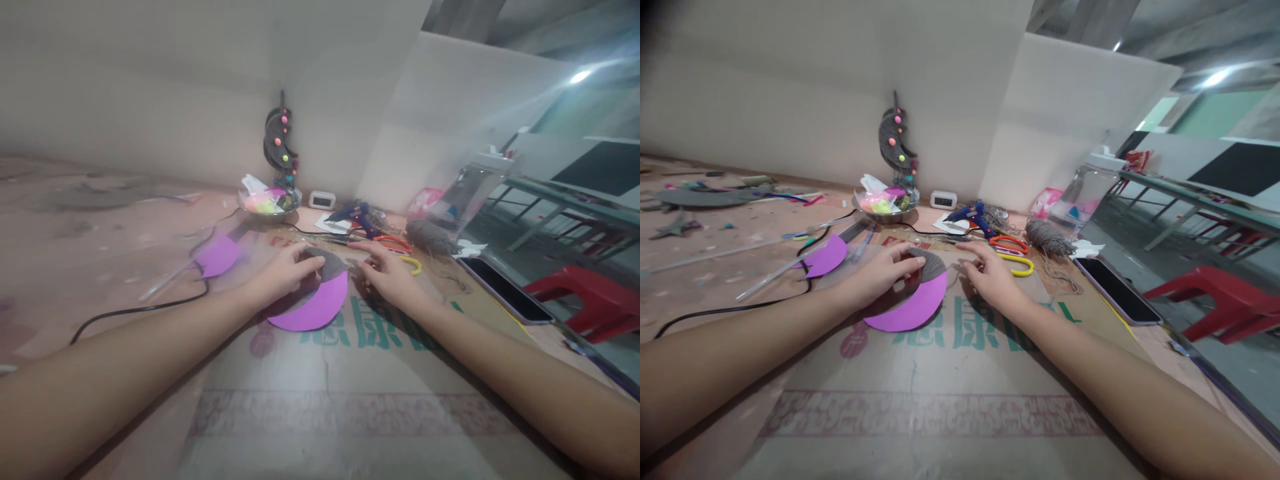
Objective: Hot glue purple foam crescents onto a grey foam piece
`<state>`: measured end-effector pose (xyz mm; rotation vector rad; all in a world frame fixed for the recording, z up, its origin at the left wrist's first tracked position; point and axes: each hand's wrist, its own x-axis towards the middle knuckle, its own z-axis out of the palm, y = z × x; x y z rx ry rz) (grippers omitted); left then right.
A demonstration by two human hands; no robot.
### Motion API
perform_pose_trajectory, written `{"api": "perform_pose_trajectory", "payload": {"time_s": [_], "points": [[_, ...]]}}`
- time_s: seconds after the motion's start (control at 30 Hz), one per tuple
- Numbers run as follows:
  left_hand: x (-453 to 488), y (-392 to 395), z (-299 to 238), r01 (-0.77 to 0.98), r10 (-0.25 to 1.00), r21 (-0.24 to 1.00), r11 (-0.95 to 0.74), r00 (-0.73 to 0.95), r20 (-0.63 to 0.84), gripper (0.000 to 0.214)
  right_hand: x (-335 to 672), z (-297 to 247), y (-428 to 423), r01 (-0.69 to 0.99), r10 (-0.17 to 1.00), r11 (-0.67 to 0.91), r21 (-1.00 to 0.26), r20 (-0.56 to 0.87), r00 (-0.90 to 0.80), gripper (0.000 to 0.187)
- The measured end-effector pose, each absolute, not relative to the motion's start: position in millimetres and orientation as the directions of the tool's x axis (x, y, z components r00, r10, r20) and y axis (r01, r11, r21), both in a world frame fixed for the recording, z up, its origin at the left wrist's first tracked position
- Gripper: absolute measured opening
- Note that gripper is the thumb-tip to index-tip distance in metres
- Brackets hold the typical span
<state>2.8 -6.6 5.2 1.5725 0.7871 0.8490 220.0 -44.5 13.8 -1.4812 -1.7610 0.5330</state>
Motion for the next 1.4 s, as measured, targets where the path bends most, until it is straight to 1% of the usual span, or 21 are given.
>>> {"api": "perform_pose_trajectory", "payload": {"time_s": [0.07,0.13,0.2,0.27,0.33,0.43,0.5,0.6,0.67,0.8,0.93,1.07,1.2,1.3,1.4], "points": [[2.4,-4.8,3.7,0.014,0.872,0.993,-0.121,0.479,0.099,0.023,222.7,13.3,-43.5,0.620,0.931,0.271,-0.737,0.365,0.027,0.036],[2.1,-3.0,1.6,-0.039,0.885,0.995,-0.093,0.454,0.101,0.025,223.5,14.1,-44.7,0.587,0.901,0.299,-0.753,0.425,0.086,0.030],[1.8,-1.8,-0.4,-0.082,0.891,0.994,-0.078,0.441,0.106,0.028,221.1,16.1,-48.4,0.571,0.898,0.321,-0.756,0.434,0.070,0.024],[1.6,-1.6,-1.1,-0.105,0.890,0.991,-0.082,0.439,0.121,0.030,216.1,18.2,-53.3,0.583,0.916,0.339,-0.739,0.400,-0.025,0.026],[1.3,-2.9,0.2,-0.113,0.884,0.989,-0.095,0.447,0.136,0.030,210.1,19.4,-57.8,0.585,0.935,0.343,-0.735,0.328,-0.136,0.029],[0.8,-5.5,3.8,-0.078,0.875,0.990,-0.117,0.463,0.140,0.029,203.6,18.7,-61.6,0.531,0.947,0.317,-0.786,0.231,-0.223,0.027],[0.5,-6.1,4.9,-0.019,0.874,0.991,-0.130,0.469,0.123,0.030,202.4,17.2,-62.1,0.487,0.957,0.281,-0.827,0.206,-0.202,0.027],[0.1,-4.4,2.9,0.072,0.863,0.986,-0.149,0.497,0.094,0.031,204.4,14.5,-60.9,0.424,0.971,0.239,-0.874,0.211,-0.112,0.031],[-0.1,-2.8,0.5,0.103,0.845,0.981,-0.167,0.527,0.089,0.032,206.3,12.8,-59.5,0.403,0.972,0.236,-0.884,0.220,-0.085,0.032],[0.3,-1.6,-1.4,0.102,0.825,0.975,-0.199,0.554,0.111,0.037,207.1,11.3,-58.0,0.394,0.969,0.248,-0.885,0.220,-0.116,0.033],[1.5,-2.6,-0.5,0.101,0.823,0.971,-0.217,0.554,0.126,0.035,205.5,12.5,-57.9,0.384,0.964,0.262,-0.885,0.225,-0.140,0.034],[2.4,-3.4,-1.6,0.120,0.828,0.952,-0.283,0.532,0.179,0.034,206.7,11.3,-55.7,0.370,0.970,0.239,-0.898,0.207,-0.124,0.032],[2.8,-3.4,-3.5,0.126,0.837,0.934,-0.333,0.496,0.231,0.032,208.9,7.0,-51.9,0.374,0.967,0.249,-0.893,0.210,-0.143,0.027],[2.6,-3.4,-3.7,0.143,0.835,0.920,-0.364,0.488,0.255,0.032,209.3,6.2,-50.9,0.372,0.967,0.234,-0.898,0.177,-0.181,0.029],[2.4,-3.6,-3.1,0.153,0.808,0.907,-0.393,0.527,0.261,0.032,208.5,8.3,-52.2,0.386,0.974,0.203,-0.900,0.143,-0.178,0.030]]}}
